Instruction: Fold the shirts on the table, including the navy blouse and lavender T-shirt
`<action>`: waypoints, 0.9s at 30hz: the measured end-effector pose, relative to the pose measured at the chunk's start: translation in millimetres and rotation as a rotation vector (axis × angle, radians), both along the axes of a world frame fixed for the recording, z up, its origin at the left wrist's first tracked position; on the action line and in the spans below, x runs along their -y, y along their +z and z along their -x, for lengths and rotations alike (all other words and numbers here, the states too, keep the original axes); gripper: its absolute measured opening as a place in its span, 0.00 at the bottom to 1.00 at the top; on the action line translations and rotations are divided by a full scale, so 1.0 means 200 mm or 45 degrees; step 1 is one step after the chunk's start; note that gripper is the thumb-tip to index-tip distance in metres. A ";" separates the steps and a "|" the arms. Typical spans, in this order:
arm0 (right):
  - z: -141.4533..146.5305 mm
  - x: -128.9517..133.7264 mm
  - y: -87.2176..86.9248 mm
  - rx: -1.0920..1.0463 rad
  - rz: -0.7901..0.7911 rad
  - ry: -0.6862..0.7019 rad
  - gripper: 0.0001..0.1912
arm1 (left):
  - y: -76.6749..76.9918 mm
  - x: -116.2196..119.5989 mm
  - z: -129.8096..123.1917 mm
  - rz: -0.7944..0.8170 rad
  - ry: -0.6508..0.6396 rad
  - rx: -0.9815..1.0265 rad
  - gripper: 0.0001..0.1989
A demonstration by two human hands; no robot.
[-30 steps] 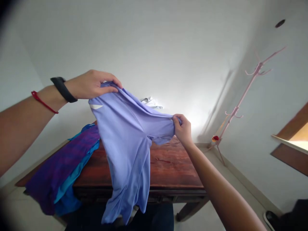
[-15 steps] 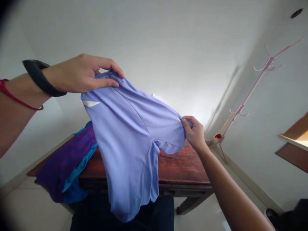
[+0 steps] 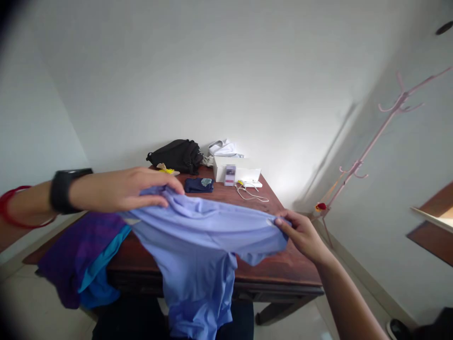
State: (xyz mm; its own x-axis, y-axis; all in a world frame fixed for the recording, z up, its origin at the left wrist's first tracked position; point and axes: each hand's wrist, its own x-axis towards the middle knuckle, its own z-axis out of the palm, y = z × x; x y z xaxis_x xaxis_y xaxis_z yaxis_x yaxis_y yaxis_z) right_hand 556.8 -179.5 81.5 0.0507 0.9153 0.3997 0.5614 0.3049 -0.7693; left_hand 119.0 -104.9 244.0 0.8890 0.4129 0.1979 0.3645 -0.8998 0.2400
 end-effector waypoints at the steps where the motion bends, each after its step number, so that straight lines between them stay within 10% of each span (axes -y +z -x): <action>1: -0.01 0.04 0.00 -0.001 0.093 0.092 0.18 | 0.00 0.04 0.02 0.016 -0.018 -0.011 0.13; 5: -0.05 0.04 -0.03 -0.062 0.217 0.259 0.19 | 0.02 0.00 0.07 -0.063 0.060 0.085 0.14; 9: -0.01 -0.23 -0.07 -0.208 0.187 0.173 0.18 | -0.05 -0.48 -0.03 -0.152 0.155 0.119 0.17; 13: 0.05 -0.62 -0.19 -0.238 0.313 0.130 0.21 | -0.36 -1.07 -0.20 -0.024 0.193 -0.103 0.15; 17: 0.04 -0.94 -0.43 -0.082 0.394 0.075 0.21 | -0.76 -1.41 -0.34 0.096 0.328 -0.288 0.13; 22: -0.01 -1.09 -0.70 0.046 0.316 -0.047 0.18 | -1.13 -1.51 -0.46 0.108 0.398 -0.321 0.11; 27: 0.01 -1.08 -0.76 0.064 0.257 -0.155 0.16 | -1.25 -1.41 -0.67 0.180 0.171 -0.175 0.16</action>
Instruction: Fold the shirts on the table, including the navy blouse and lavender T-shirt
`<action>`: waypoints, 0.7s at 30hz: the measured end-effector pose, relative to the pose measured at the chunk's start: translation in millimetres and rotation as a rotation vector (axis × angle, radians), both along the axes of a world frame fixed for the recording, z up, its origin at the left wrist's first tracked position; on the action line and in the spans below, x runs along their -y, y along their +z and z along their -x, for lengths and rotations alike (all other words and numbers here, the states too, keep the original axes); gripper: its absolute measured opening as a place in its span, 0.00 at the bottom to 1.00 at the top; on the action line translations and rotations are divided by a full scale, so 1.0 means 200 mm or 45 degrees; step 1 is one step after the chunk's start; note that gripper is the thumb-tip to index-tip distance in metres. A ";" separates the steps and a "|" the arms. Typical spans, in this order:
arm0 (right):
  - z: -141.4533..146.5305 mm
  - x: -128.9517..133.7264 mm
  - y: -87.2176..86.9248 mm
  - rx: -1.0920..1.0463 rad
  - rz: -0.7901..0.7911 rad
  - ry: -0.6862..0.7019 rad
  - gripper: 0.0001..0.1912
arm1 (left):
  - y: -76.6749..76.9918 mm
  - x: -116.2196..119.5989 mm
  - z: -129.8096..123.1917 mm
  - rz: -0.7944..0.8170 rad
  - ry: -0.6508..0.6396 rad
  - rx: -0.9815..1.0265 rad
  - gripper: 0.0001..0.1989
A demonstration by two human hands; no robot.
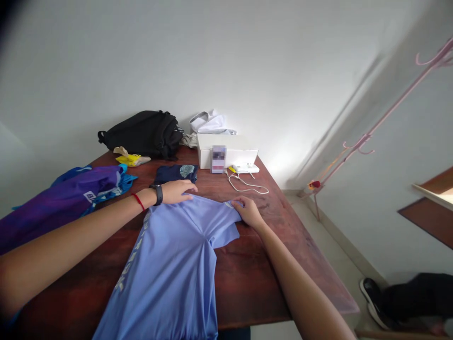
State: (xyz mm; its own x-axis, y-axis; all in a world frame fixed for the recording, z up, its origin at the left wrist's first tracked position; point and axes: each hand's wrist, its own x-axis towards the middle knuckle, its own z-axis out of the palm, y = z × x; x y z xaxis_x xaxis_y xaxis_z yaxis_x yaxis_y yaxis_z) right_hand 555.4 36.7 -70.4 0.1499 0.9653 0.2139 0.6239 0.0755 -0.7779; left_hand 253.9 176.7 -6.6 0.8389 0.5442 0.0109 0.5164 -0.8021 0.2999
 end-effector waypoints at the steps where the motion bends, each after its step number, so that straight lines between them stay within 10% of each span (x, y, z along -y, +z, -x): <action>1: 0.01 0.00 0.01 -0.013 -0.005 -0.004 0.16 | 0.00 0.03 -0.06 0.054 -0.084 0.048 0.17; 8: 0.01 0.03 0.04 -0.136 -0.090 -0.086 0.17 | -0.05 0.07 -0.29 0.004 -0.091 -0.187 0.16; 21: 0.02 0.08 0.06 -0.168 -0.066 -0.189 0.22 | 0.00 -0.21 0.12 0.347 0.150 -0.370 0.20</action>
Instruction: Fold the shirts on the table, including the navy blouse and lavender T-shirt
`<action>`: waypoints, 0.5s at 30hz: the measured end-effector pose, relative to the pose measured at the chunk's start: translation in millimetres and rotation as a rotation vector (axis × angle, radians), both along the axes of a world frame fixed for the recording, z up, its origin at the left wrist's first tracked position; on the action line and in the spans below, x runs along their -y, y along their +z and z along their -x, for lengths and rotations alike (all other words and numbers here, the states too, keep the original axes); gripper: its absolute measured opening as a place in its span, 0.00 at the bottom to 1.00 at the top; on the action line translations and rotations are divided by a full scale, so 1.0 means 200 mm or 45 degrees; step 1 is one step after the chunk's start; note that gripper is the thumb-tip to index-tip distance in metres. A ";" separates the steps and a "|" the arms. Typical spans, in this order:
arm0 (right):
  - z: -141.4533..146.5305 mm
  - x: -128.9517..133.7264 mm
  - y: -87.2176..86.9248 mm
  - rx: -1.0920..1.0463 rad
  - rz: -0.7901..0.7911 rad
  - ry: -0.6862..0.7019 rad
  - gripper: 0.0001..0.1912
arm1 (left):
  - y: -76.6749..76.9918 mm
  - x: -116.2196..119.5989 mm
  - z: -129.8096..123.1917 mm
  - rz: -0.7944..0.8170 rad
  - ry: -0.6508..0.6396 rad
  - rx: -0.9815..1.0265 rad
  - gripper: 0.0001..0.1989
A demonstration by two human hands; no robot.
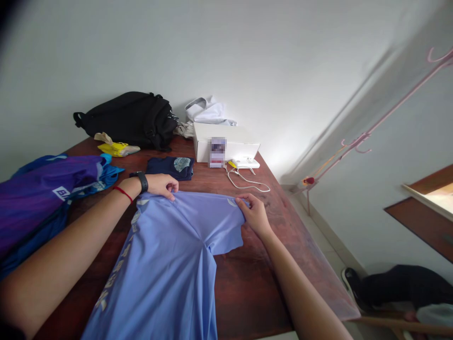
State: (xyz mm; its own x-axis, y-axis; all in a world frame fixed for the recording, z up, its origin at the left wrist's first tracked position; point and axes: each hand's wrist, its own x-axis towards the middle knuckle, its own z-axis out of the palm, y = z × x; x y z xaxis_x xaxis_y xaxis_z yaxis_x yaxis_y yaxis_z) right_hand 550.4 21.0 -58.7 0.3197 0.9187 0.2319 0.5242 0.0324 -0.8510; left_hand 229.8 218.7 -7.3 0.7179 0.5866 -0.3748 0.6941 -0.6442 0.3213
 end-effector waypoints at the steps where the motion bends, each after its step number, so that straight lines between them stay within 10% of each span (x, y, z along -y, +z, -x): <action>1: 0.00 0.00 0.00 0.014 -0.009 -0.001 0.22 | 0.00 -0.01 0.02 0.002 0.004 0.012 0.18; 15: -0.02 -0.02 -0.05 0.181 0.011 -0.005 0.18 | -0.02 -0.06 0.14 0.130 -0.036 0.651 0.22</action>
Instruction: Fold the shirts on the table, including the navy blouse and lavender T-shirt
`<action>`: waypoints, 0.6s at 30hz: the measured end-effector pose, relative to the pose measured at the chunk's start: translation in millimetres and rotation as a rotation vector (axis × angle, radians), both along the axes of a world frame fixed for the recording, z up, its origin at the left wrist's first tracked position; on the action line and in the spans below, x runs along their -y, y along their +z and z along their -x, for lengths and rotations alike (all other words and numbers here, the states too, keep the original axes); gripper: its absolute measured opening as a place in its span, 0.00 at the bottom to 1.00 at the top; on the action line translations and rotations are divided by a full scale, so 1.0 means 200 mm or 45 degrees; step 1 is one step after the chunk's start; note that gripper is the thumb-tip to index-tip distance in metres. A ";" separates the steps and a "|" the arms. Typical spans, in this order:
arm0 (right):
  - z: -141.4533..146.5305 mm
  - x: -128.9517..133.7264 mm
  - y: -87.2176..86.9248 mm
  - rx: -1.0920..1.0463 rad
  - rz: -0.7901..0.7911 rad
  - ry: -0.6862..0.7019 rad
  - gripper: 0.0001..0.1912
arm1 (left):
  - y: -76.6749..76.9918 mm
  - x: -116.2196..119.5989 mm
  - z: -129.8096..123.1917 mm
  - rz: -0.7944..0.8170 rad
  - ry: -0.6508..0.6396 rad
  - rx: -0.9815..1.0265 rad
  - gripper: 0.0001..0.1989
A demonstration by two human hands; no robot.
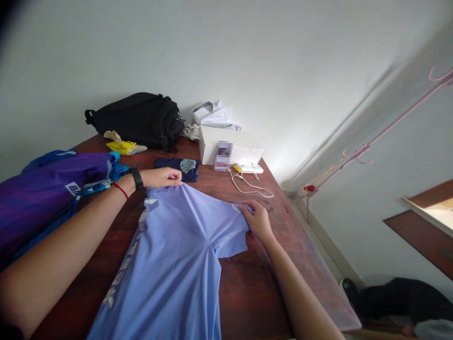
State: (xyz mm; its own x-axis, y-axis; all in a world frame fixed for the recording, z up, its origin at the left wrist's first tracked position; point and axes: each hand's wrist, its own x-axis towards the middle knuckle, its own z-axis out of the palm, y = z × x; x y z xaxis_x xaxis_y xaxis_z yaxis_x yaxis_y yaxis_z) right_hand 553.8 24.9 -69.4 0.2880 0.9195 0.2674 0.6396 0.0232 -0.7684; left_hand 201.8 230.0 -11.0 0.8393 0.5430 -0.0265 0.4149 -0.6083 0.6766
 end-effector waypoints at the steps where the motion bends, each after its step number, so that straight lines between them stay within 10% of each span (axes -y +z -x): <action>1: 0.00 0.00 0.00 0.002 0.005 -0.006 0.17 | -0.01 0.00 0.00 0.026 0.029 0.022 0.22; 18: 0.01 -0.07 -0.02 0.450 0.200 -0.035 0.14 | -0.10 0.02 -0.06 -0.399 0.409 -0.395 0.09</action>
State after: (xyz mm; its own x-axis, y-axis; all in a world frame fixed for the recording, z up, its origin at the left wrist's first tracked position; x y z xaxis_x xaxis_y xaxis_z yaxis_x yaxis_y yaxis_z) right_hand 551.9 39.4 -72.5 0.2282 0.9505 0.2111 0.8645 -0.0980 -0.4930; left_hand 214.0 227.0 -30.3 0.6082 0.7926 -0.0422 0.7645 -0.5708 0.2995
